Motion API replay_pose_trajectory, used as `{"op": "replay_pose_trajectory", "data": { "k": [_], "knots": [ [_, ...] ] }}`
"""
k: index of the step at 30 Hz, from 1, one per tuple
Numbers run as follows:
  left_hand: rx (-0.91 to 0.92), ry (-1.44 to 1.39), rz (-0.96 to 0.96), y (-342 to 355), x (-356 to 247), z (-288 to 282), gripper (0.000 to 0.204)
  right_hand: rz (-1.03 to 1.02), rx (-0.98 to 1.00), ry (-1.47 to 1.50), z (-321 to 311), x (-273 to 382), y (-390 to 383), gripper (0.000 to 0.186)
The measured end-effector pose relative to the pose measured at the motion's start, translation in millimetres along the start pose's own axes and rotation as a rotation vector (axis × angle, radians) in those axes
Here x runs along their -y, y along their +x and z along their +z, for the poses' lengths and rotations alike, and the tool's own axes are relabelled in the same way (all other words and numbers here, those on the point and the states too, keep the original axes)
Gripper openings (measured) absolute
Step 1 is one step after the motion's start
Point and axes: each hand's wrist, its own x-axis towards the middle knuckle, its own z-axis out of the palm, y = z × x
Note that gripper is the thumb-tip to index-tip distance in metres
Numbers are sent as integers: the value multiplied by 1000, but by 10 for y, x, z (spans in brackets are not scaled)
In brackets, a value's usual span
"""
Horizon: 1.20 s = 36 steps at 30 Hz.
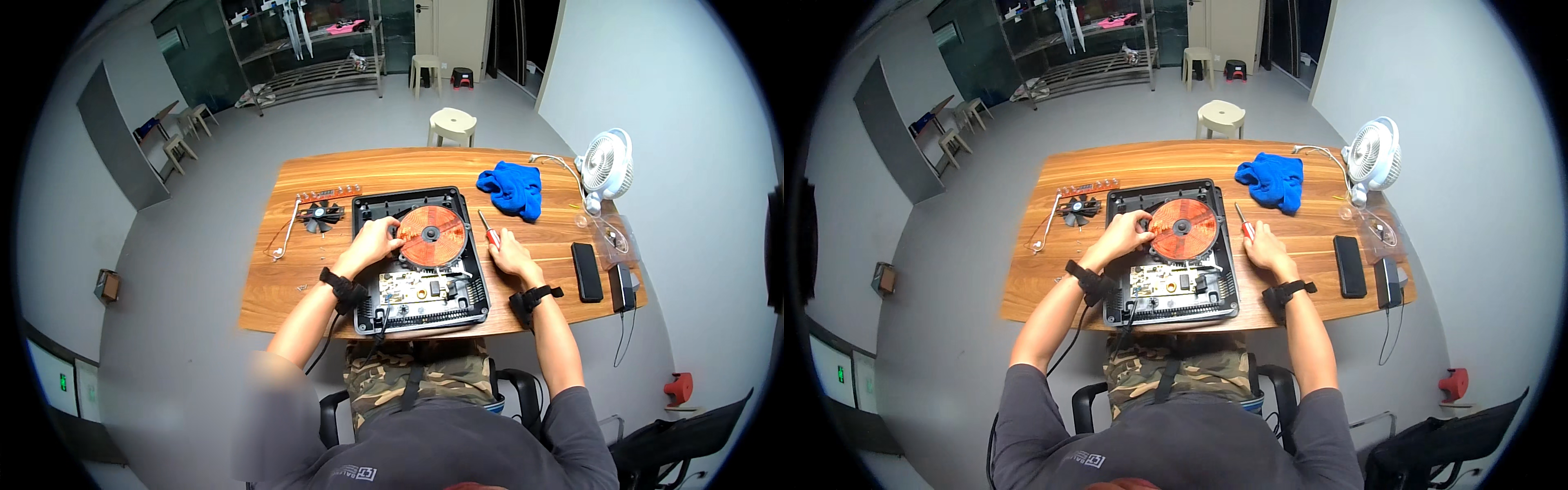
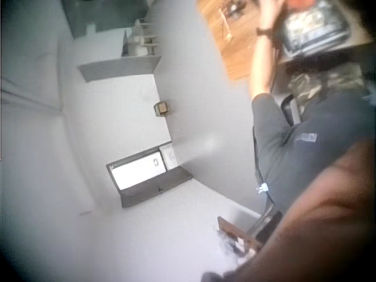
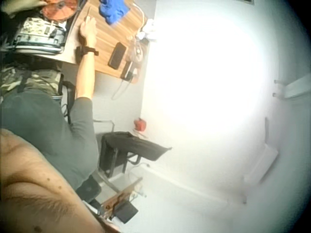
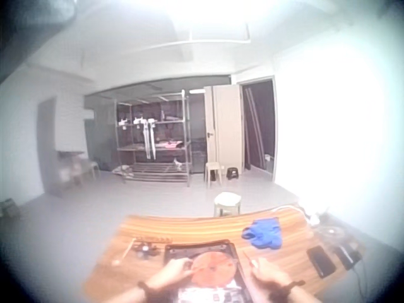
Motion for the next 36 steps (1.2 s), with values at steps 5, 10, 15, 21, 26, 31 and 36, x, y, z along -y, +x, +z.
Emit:
{"op": "replay_pose_trajectory", "data": {
  "k": [5,10,15,21,26,31,36],
  "knots": [
    [-9,-6,11,-12,-17,-10,41,-16,-10,17,15,-26,32,42],
    [-3,1,1,-27,-55,0,42,-14,-26,9,57,-80,37,41],
    [19,5,-23,-32,-50,-16,45,-19,-10,19,50,-59,18,41],
    [2,66,-26,-60,-177,-33,41,-22,-25,36,51,-58,9,42],
    [18,43,-48,-53,-173,-17,43,-13,-17,30,66,-85,53,44],
    [33,60,-77,-46,-214,-44,44,-21,20,48,36,-81,70,50],
    [48,47,-82,-48,-224,-11,51,6,36,-23,-61,-52,83,60]
  ]
}}
